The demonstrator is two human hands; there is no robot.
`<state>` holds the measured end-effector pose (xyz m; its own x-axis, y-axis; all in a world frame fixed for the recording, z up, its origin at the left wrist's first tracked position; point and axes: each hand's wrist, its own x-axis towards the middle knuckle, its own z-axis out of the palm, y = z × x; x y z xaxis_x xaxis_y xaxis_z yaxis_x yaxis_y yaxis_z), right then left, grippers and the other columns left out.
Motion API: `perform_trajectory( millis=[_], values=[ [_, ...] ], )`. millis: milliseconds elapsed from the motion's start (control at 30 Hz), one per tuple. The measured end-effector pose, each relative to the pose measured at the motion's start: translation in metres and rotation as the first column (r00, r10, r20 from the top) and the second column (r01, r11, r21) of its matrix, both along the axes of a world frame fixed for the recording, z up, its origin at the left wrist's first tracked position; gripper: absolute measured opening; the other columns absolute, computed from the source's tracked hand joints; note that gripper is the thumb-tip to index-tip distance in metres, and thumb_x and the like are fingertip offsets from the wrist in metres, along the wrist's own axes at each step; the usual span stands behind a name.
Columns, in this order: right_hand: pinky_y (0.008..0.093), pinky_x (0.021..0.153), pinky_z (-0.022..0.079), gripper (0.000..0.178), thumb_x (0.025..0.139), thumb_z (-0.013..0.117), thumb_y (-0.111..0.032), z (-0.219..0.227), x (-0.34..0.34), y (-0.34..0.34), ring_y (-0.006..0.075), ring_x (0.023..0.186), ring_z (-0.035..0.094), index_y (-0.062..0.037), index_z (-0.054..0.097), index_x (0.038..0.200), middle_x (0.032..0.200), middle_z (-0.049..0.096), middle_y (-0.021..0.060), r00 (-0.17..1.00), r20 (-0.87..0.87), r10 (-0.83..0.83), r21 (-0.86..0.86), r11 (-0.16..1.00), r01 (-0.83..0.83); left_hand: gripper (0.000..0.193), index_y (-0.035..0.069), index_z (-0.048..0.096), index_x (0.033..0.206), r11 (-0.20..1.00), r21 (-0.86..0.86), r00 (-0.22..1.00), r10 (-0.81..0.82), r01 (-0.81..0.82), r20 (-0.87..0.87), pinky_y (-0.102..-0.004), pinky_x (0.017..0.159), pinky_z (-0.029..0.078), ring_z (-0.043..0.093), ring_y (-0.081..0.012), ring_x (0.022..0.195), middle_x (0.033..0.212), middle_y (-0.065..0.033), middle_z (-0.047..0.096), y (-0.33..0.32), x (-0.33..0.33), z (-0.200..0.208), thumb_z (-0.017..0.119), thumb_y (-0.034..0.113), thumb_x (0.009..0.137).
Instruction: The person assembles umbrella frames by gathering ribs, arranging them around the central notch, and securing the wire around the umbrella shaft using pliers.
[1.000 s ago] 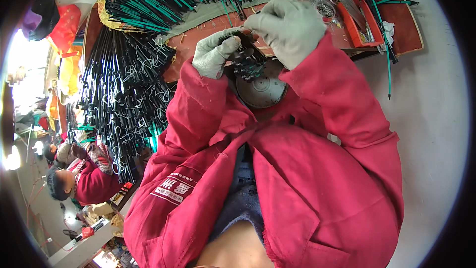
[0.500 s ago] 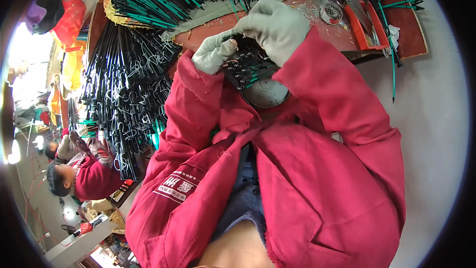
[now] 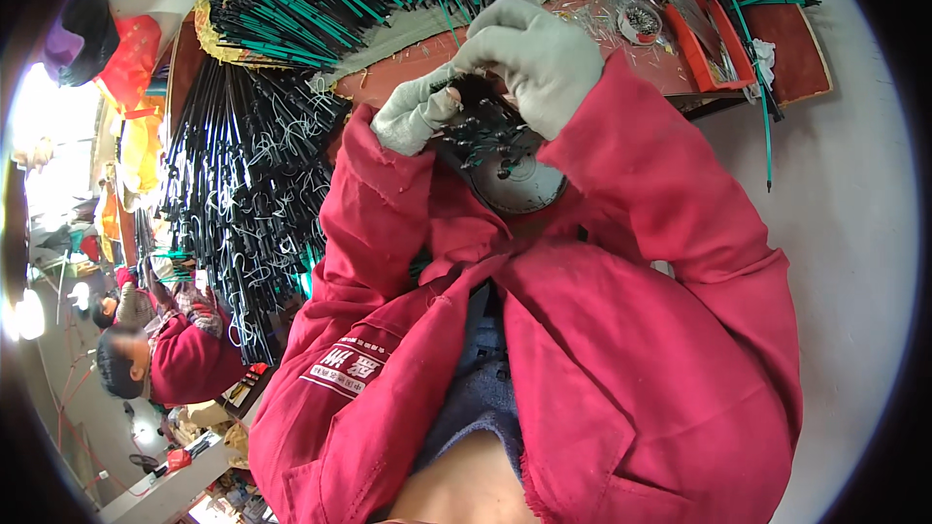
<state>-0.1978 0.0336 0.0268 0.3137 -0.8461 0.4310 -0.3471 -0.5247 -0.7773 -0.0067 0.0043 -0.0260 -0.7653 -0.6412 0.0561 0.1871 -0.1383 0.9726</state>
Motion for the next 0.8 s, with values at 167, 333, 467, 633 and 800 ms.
perform_trajectory(
  millis=[167, 333, 467, 633, 800],
  values=[
    [0.0271, 0.062, 0.046, 0.021, 0.069, 0.054, 0.003, -0.002, 0.005, 0.003, 0.0175, 0.077, 0.055, -0.0097, 0.062, 0.083, 0.084, 0.057, 0.0028, 0.993, -0.052, -0.105, -0.066, 0.993, 0.101, 0.053, -0.001, 0.046, 0.117, 0.998, 0.043, 0.999, 0.039, -0.038, -0.035, -0.0244, 0.084, 0.038, 0.051, -0.0125, 0.094, 0.105, -0.0051, 0.054, 0.004, -0.005, 0.001, 0.051, 0.041, 0.084],
    [0.0288, 0.064, 0.048, 0.019, 0.068, 0.056, -0.003, 0.003, 0.008, 0.006, 0.0225, 0.074, 0.057, -0.0101, 0.062, 0.085, 0.083, 0.056, 0.0046, 0.91, -0.318, -0.267, -0.527, 0.847, 0.065, 0.049, 0.0, 0.049, 0.111, 0.984, -0.044, 0.984, 0.173, -0.174, -0.032, -0.0231, 0.079, 0.038, 0.05, -0.01, 0.088, 0.098, -0.003, 0.052, 0.01, -0.005, -0.004, 0.052, 0.04, 0.084],
    [0.028, 0.064, 0.048, 0.023, 0.068, 0.06, 0.001, 0.004, 0.001, -0.007, 0.0238, 0.074, 0.058, -0.0056, 0.059, 0.09, 0.086, 0.055, 0.0083, 0.997, -0.033, 0.076, -0.063, 0.995, -0.078, 0.045, -0.001, 0.049, 0.112, 0.992, -0.024, 0.991, 0.123, -0.125, -0.048, -0.0236, 0.081, 0.038, 0.05, -0.0097, 0.091, 0.1, -0.0029, 0.054, 0.008, -0.005, 0.003, 0.052, 0.035, 0.085],
    [0.0305, 0.062, 0.046, 0.017, 0.07, 0.06, -0.008, 0.006, -0.012, 0.004, 0.0254, 0.076, 0.057, -0.0084, 0.057, 0.087, 0.084, 0.056, 0.0083, 0.93, -0.278, -0.243, -0.117, 0.969, 0.218, 0.031, -0.001, 0.054, 0.107, 0.995, 0.067, 0.996, 0.081, -0.078, -0.037, -0.0225, 0.078, 0.041, 0.052, -0.0092, 0.086, 0.097, -0.0039, 0.058, 0.004, -0.006, 0.006, 0.057, 0.018, 0.083],
    [0.0318, 0.062, 0.044, 0.01, 0.068, 0.062, -0.005, -0.002, -0.013, 0.018, 0.021, 0.071, 0.056, -0.0079, 0.059, 0.077, 0.075, 0.055, 0.0058, 0.962, -0.234, -0.14, -0.19, 0.977, 0.097, 0.023, 0.0, 0.062, 0.09, 0.949, -0.021, 0.934, 0.312, -0.313, 0.175, -0.0227, 0.068, 0.044, 0.056, -0.01, 0.076, 0.082, -0.0052, 0.061, 0.018, -0.037, -0.02, 0.057, -0.008, 0.07]
  ],
)
